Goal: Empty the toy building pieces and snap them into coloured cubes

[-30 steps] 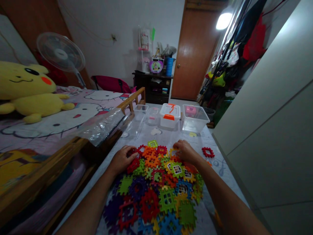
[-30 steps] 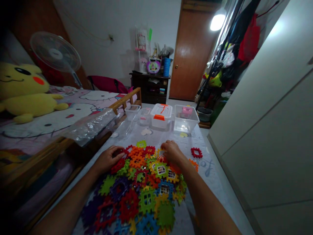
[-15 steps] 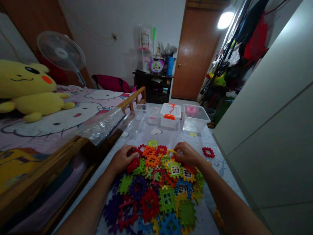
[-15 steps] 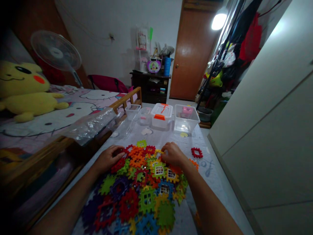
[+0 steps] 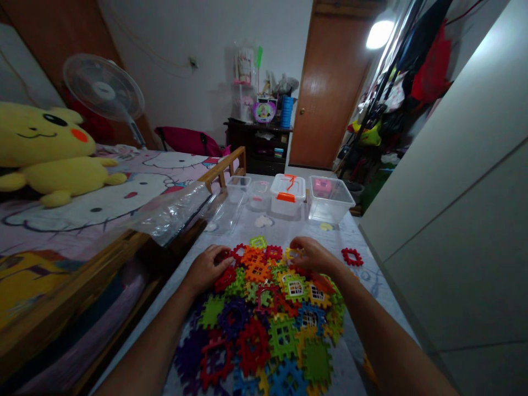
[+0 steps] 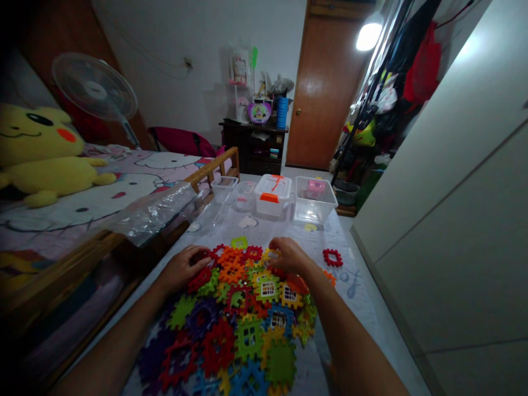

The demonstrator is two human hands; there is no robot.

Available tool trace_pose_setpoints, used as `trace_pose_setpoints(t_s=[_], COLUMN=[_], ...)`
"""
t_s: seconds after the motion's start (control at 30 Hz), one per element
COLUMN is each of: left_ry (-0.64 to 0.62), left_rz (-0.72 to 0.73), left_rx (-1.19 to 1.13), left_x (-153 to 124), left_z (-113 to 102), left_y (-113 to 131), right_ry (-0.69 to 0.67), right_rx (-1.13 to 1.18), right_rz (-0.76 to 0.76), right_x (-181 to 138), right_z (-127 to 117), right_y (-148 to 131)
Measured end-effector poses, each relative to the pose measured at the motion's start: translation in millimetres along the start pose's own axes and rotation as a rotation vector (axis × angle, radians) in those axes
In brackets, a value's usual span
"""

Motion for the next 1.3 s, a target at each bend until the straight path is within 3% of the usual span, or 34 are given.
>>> trace_pose_setpoints(t_s=[0.2, 0.47, 0.8, 0.9, 1.1, 1.2, 1.3], left_ry=[-0.011, -0.001, -0.010, -0.012, -0.021, -0.012, -0.006], left_rz=[0.005, -0.009, -0.015, -0.015, -0.014, -0.013, -0.012], left_rx=[0.004, 0.018, 0.034, 0.031, 0.016, 0.019, 0.016], left_x=[0, 1, 1, 1, 1, 1, 1], left_z=[0, 0, -1, -1, 1, 0, -1], left_y=[-1, 0, 2, 0, -3, -2, 1], right_ry=[0.145, 0.026, 0.032, 0.079, 0.173, 0.144, 0.084], right_rx=[-0.042, -0.110, -0.151, -0.144, -0.133, -0.140, -0.158], right_rz=[0.091, 0.114, 0.120, 0.127, 0.214, 0.219, 0.218], right_x=[4, 4, 10, 8, -12, -24, -31], right_z=[-29, 4, 11, -3, -52, -53, -38], right_y=[49, 65, 64, 73, 117, 126, 122])
Point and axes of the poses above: each hand's wrist, its own x-axis towards the middle knuckle, its own z-axis out of the palm, y = z × x, the point moved 7 cm from there along x, towards the middle knuckle, and after that the axes turned 4 degrees about -x, right-handed, at the moved point
